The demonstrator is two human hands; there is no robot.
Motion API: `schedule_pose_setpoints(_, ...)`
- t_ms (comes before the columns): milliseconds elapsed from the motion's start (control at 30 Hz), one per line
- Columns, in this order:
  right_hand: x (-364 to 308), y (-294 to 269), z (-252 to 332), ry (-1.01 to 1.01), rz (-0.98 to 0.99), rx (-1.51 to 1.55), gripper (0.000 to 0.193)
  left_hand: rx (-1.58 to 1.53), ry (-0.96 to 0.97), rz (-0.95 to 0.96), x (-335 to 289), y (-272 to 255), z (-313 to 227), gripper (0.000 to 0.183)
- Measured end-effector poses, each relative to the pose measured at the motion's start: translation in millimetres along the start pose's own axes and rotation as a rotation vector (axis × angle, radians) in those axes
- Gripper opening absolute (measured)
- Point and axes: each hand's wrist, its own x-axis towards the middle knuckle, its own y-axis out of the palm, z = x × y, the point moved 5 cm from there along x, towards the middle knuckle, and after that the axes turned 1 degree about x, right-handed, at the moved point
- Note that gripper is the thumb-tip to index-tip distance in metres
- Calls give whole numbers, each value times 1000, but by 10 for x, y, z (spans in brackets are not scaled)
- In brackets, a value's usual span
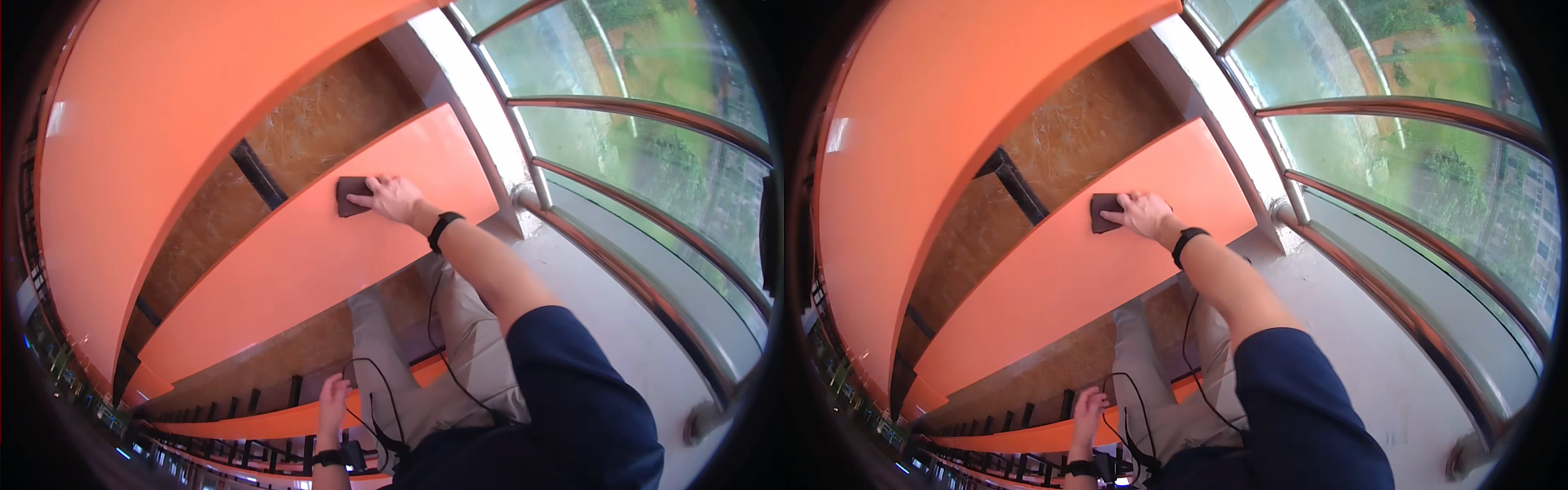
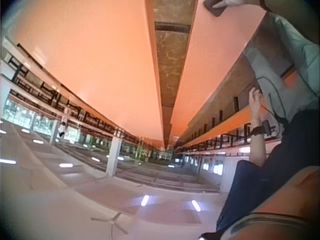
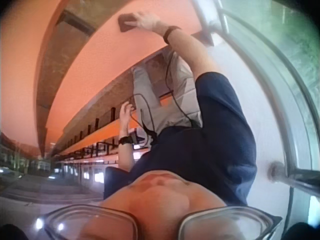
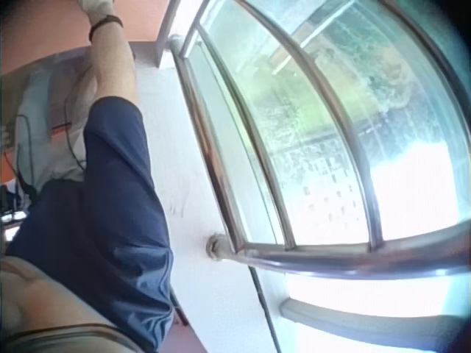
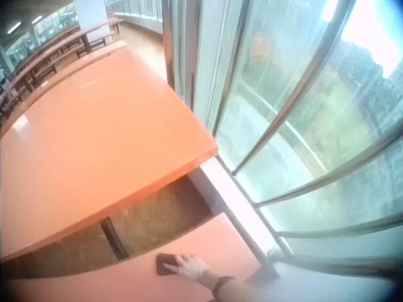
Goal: Cleaning long orange dining tables with a cloth.
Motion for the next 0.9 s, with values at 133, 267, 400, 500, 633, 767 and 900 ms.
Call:
schedule_pose_setpoints(133,-114,-276,-626,322,-160,233,56,-19,-95,52,-239,396,-11,30)
schedule_pose_setpoints(267,-386,-237,-1069,676,-401,389,60,54,-137,78,-348,550,-314,32)
schedule_pose_setpoints(400,-806,-76,-1122,809,-516,394,66,70,24,97,-424,560,-886,32)
schedule_pose_setpoints(500,-1251,169,-1069,897,-462,353,70,-4,130,46,-474,401,-1134,30)
schedule_pose_setpoints(633,-1310,116,-1166,851,-209,282,67,-23,157,-20,-421,282,-1210,29)
schedule_pose_setpoints(767,-752,-336,-1511,647,-352,189,66,-53,94,-4,-84,278,-883,27)
schedule_pose_setpoints(900,-1039,-239,-1386,672,-457,335,65,-19,27,0,-50,464,-831,27)
